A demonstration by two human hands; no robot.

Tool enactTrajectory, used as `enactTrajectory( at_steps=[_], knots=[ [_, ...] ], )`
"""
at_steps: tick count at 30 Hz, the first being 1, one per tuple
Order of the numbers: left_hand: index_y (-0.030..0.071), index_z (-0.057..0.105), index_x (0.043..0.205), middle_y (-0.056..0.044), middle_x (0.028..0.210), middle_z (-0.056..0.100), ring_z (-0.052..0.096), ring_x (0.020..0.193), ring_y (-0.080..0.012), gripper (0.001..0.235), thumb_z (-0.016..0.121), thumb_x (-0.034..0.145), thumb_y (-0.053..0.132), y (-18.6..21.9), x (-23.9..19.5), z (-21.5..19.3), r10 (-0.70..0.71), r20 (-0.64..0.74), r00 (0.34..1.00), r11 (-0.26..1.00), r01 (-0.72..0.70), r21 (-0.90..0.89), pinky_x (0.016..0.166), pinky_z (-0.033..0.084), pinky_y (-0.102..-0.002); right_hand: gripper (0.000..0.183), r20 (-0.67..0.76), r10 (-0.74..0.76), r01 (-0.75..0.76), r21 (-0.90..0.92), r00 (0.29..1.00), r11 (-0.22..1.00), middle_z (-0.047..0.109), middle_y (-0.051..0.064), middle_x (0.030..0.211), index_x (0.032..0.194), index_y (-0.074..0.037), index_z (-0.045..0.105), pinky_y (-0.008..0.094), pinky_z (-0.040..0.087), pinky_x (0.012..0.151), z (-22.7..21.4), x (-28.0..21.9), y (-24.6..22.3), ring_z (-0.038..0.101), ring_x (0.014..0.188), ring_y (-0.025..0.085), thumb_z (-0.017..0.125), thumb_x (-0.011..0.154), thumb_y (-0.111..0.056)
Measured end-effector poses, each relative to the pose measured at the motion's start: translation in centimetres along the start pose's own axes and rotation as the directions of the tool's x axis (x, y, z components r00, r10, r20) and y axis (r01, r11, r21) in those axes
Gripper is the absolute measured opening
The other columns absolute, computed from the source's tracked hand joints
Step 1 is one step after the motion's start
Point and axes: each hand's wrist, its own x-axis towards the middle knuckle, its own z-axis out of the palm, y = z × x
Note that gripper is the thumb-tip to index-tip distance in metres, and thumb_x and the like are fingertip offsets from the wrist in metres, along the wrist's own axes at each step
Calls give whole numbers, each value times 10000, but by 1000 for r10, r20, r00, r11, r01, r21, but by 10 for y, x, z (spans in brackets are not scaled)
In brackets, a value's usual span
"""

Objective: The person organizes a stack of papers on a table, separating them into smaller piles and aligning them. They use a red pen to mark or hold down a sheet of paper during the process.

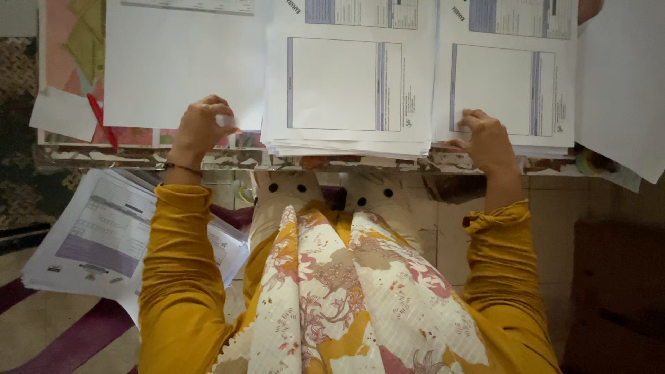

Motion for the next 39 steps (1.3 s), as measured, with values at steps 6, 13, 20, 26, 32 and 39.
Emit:
enactTrajectory(
  at_steps=[6, 13, 20, 26, 32, 39],
  knots=[
    [80, 786, 992, -135, 1124, 737, 717, 1006, -440, 238, 886, 776, 90, 1, -6, -10, 34, 16, 999, 981, -30, -193, 831, 583, -515, 434, 7, -2, 2, 71, 1000, 997, 683, 143, 1338, 1086, -83, 741, 560, 598, 882, 1, 4, 0, 712, 1122, 430, 887, 794, -369],
    [111, 719, 971, -69, 1014, 670, 735, 880, -303, 76, 778, 943, 73, -2, 23, -15, -50, -253, 966, 994, 73, 80, 713, 616, -442, 393, 1, -9, 9, 77, 1000, 997, 692, 170, 1333, 1076, -70, 752, 560, 592, 896, -5, 2, -4, 708, 1139, 439, 873, 828, -349],
    [113, 697, 818, -31, 848, 616, 719, 713, -253, 81, 724, 894, 108, -14, 20, 9, -78, 2, 997, 878, 68, 474, 589, 640, -407, 411, 12, 21, -23, 137, 1000, 990, 685, 201, 1348, 1087, -63, 752, 579, 575, 927, -5, -1, -4, 689, 1169, 458, 854, 863, -392],
    [77, 694, 1149, -118, 1186, 629, 654, 1099, -402, 572, 967, 674, 241, -2, -3, -3, -25, 54, 998, 958, 9, 287, 899, 600, -515, 416, 34, 38, -42, 124, 999, 991, 683, 172, 1338, 1078, -75, 754, 591, 585, 908, -1, 2, -1, 695, 1141, 464, 883, 813, -369],
    [124, 740, 1053, -68, 1189, 686, 665, 1135, -385, 397, 939, 719, 205, -7, 3, -18, -19, 38, 999, 992, 14, 125, 895, 598, -533, 400, 25, 47, -49, 121, 999, 991, 688, 138, 1349, 1069, -103, 755, 596, 584, 896, -3, 2, 1, 698, 1142, 454, 898, 768, -325],
    [86, 697, 1047, -128, 1242, 695, 719, 924, -406, 219, 822, 924, 218, -19, 4, -13, 83, -90, 992, 997, -82, 17, 756, 600, -495, 450, 23, 24, -26, 93, 999, 995, 675, 112, 1314, 1076, -131, 733, 603, 587, 858, -4, 3, 0, 710, 1081, 463, 897, 757, -402]
  ],
)
